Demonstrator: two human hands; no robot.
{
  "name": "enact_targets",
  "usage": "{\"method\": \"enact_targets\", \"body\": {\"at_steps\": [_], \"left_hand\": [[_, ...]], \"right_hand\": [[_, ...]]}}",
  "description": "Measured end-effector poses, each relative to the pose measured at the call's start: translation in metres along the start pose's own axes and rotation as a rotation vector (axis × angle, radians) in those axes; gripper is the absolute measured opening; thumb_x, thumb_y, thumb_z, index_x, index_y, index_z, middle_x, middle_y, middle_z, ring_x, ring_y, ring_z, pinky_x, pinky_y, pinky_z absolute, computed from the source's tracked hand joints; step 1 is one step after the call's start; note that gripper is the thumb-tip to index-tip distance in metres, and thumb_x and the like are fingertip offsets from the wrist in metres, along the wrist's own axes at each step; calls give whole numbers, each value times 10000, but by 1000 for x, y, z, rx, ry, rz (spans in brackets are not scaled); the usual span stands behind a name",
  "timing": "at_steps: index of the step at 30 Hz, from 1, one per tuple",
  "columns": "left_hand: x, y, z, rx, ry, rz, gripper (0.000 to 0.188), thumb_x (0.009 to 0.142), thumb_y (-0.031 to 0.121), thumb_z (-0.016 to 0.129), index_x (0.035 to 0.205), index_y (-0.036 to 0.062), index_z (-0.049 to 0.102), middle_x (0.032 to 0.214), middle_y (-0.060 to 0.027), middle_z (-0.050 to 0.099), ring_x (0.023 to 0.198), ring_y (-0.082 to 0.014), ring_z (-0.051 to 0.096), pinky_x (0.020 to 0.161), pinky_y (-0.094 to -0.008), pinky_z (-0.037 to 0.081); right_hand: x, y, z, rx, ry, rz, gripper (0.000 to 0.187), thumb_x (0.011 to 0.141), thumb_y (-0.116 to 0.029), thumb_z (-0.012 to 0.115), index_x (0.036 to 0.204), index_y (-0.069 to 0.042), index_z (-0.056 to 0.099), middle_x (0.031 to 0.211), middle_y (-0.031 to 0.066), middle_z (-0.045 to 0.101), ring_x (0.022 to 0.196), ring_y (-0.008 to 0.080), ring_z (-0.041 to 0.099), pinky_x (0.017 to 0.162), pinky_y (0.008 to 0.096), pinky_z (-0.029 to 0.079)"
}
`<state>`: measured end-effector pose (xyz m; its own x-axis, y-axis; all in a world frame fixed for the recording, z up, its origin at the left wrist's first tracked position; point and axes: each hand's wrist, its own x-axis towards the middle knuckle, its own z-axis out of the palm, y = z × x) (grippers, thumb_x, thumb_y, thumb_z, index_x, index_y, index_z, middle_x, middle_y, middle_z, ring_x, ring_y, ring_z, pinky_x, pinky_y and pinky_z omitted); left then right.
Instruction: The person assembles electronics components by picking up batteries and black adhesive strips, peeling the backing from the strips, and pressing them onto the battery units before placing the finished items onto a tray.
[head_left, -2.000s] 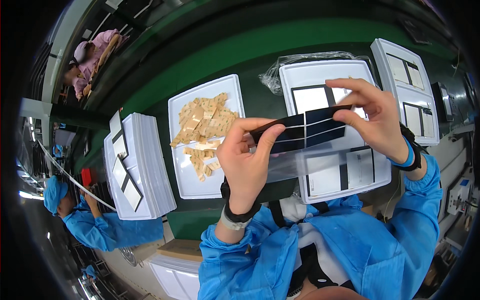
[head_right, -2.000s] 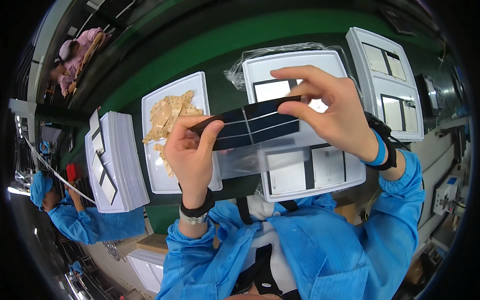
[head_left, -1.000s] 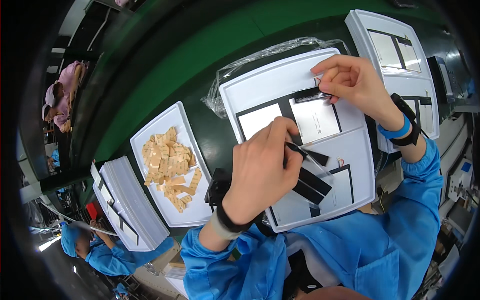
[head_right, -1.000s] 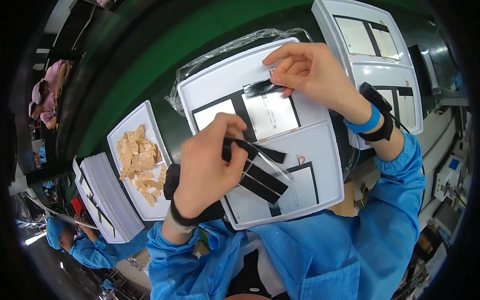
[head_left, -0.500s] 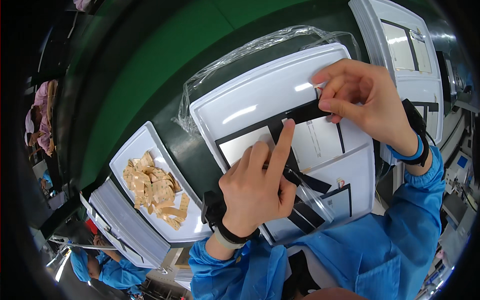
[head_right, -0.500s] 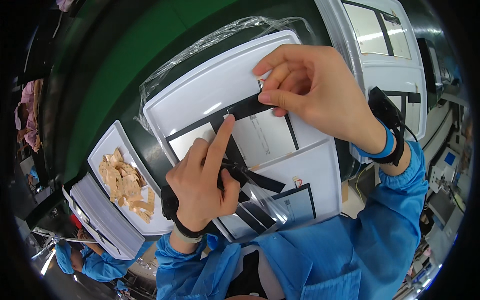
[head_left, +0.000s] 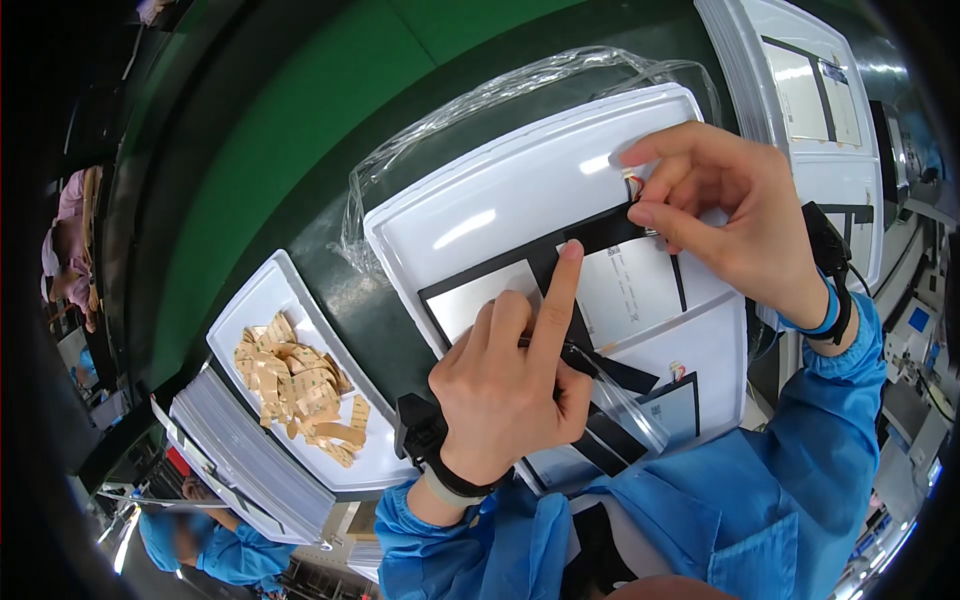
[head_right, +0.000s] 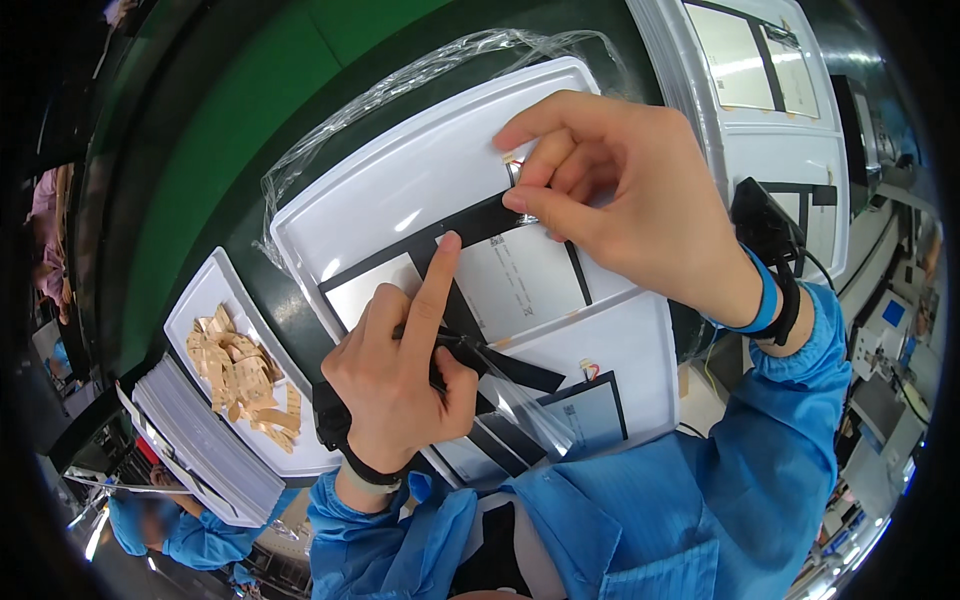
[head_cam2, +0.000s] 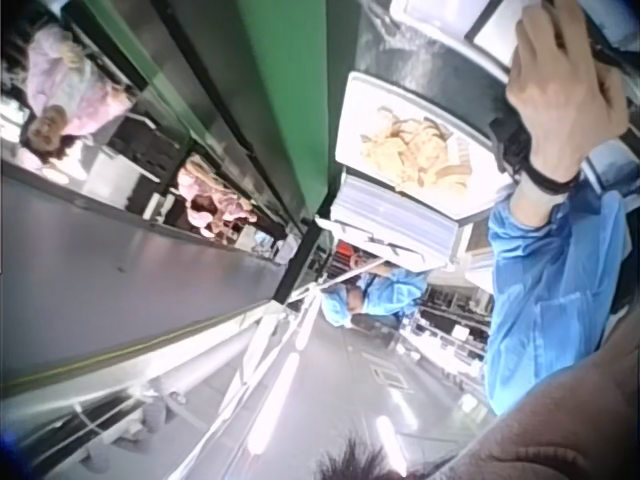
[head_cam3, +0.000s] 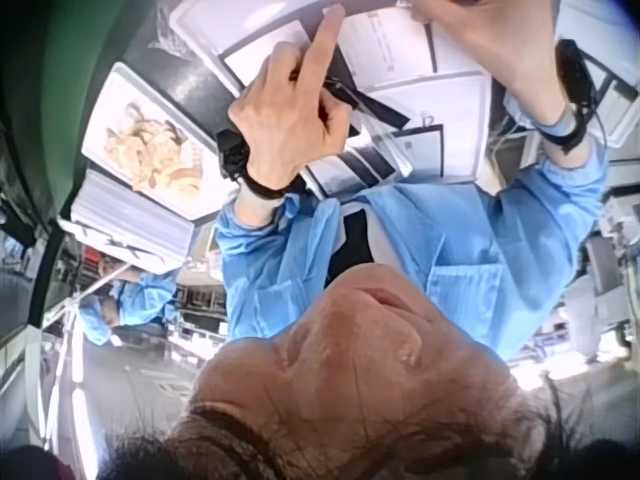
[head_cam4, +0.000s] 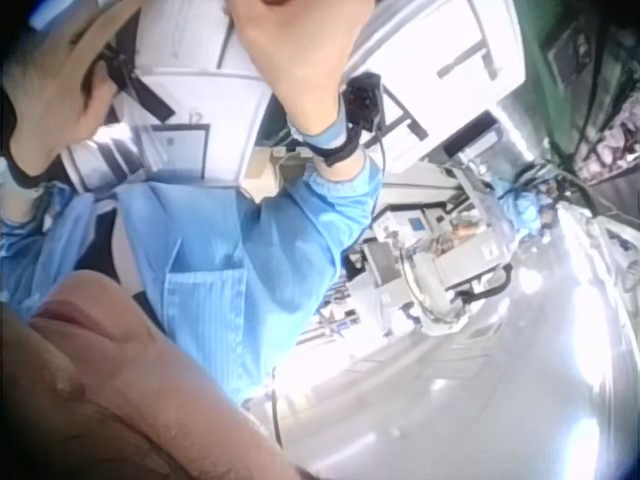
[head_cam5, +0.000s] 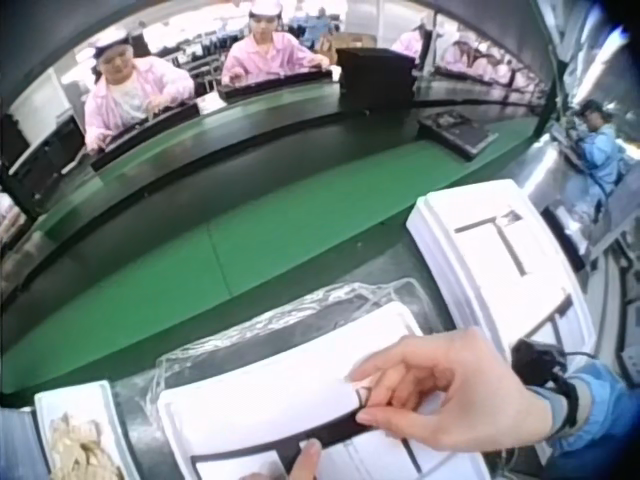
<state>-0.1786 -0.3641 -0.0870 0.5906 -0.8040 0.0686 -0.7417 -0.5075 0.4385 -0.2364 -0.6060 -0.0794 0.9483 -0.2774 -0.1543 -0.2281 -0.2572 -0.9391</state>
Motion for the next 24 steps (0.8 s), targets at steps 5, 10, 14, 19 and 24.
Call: {"method": "enact_targets", "body": {"at_steps": [5, 10, 14, 19, 24], "left_hand": [[0, 0, 0, 7, 10, -2, 955, 558, 167, 636, 1513, 164, 606, 812, -22, 446, 618, -163, 516, 521, -272, 473], [0, 2, -2, 26, 3, -8, 936, 568, 163, 636, 1504, 158, 611, 830, -29, 457, 631, -175, 539, 523, -281, 479], [-1, 1, 2, 12, 56, 15, 895, 598, 152, 639, 1492, 149, 611, 847, -38, 475, 641, -189, 564, 520, -294, 485], [-6, 1, -2, -56, 98, 26, 827, 649, 92, 633, 1475, 120, 612, 857, -62, 506, 631, -213, 588, 511, -327, 484], [-16, -7, -9, -474, 290, -18, 436, 793, -46, 652, 1214, 62, 694, 859, -95, 646, 720, -233, 665, 636, -329, 520]], "right_hand": [[-2, -9, -2, -267, 15, -46, 434, 838, 49, 817, 1241, -60, 699, 937, 48, 699, 669, 35, 619, 592, 173, 451], [1, -11, -12, -638, 70, -446, 436, 776, -30, 838, 1196, -114, 754, 1220, 109, 657, 1025, 209, 649, 777, 301, 479], [4, 0, -5, -724, -130, -803, 374, 757, -88, 817, 1130, -118, 804, 1323, 116, 646, 1339, 389, 537, 957, 441, 461], [2, -8, -30, -724, 13, -875, 65, 783, -11, 719, 844, -16, 699, 1069, 86, 701, 1190, 350, 629, 911, 461, 506], [3, -6, -25, -521, 36, -874, 77, 867, -54, 735, 843, 4, 690, 1042, 111, 700, 991, 283, 648, 872, 360, 518]]}}
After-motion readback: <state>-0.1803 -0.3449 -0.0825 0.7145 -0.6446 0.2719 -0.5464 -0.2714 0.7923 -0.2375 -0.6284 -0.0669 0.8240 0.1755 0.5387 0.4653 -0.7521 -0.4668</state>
